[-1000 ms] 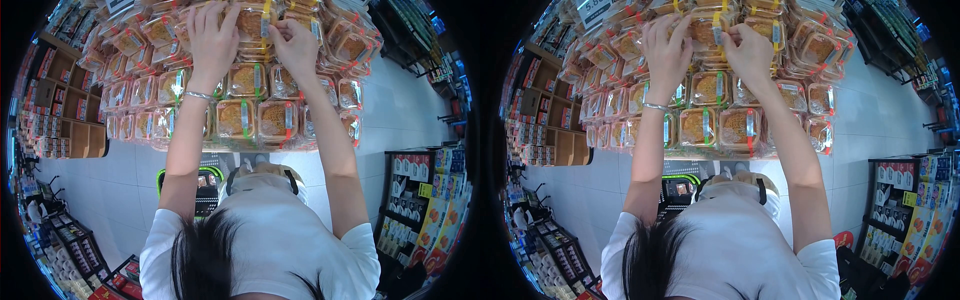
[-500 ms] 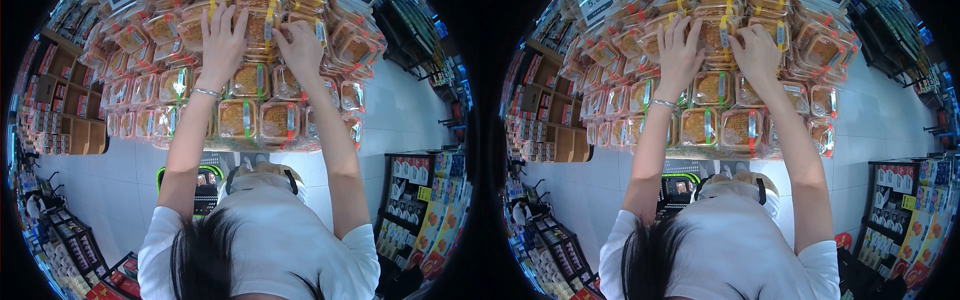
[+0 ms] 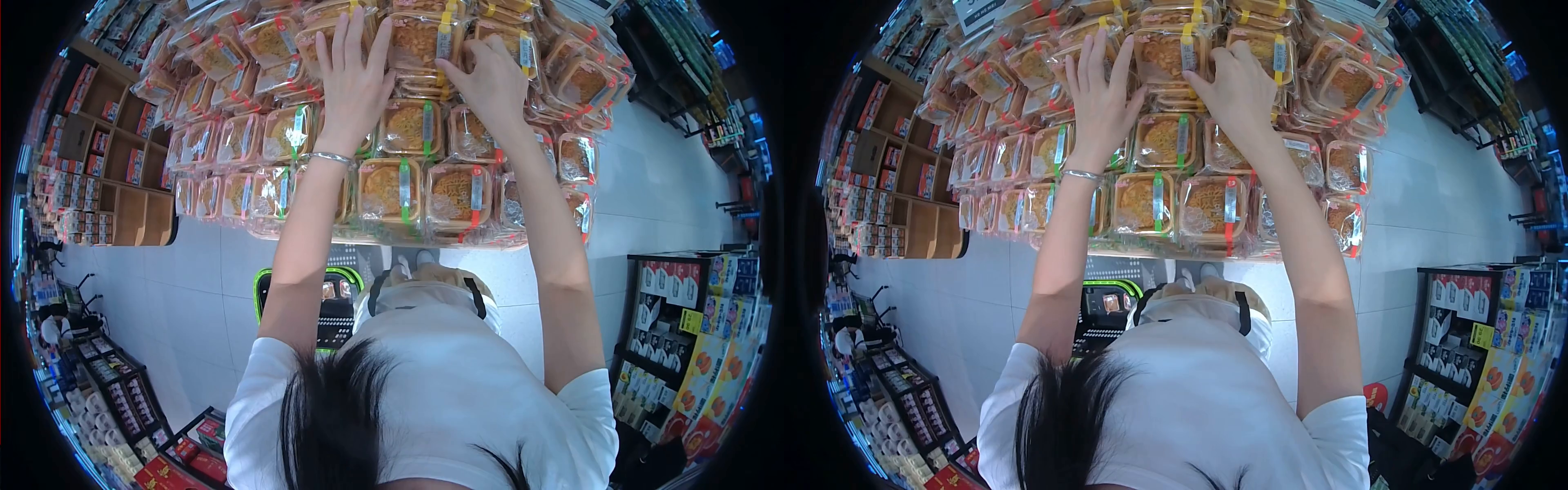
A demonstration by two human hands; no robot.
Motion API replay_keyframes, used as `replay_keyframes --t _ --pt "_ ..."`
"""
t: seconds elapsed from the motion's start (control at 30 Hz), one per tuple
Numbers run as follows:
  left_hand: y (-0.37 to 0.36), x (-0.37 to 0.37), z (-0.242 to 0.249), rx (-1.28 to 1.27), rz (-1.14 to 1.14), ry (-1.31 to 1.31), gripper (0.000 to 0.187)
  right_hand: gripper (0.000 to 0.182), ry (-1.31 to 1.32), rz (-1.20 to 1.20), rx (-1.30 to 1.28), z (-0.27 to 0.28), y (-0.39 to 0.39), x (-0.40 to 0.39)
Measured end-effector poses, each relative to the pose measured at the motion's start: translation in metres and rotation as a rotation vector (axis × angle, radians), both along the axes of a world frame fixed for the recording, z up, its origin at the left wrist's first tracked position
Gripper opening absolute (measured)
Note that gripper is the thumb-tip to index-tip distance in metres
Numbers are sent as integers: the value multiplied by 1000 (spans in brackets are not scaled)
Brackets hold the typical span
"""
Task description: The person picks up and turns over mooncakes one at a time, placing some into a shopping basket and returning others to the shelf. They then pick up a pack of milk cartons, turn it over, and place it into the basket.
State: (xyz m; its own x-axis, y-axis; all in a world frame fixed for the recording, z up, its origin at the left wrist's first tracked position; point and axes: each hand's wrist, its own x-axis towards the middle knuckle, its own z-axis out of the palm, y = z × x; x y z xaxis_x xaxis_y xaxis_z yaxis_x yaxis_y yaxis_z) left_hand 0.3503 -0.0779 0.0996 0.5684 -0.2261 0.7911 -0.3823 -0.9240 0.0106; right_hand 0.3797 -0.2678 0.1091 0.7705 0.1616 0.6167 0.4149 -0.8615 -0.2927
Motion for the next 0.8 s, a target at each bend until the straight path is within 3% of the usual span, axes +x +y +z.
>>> replay_keyframes --t 0.4,0.6,0.7,0.8 --pt "2 -3 -3 47 9 0 74 34 -42 -34 -24 1 4 -7" --pt "3 -35 2 -32 -57 32 59 30 -54 18 134 11 -8 -59" --pt "-5 -79 3 -124 -230 191 39 23 170 178 261 10 -12 -99" --pt "-9 -120 -14 -165 -314 367 37 18 377 308 350 -4 -11 -130"
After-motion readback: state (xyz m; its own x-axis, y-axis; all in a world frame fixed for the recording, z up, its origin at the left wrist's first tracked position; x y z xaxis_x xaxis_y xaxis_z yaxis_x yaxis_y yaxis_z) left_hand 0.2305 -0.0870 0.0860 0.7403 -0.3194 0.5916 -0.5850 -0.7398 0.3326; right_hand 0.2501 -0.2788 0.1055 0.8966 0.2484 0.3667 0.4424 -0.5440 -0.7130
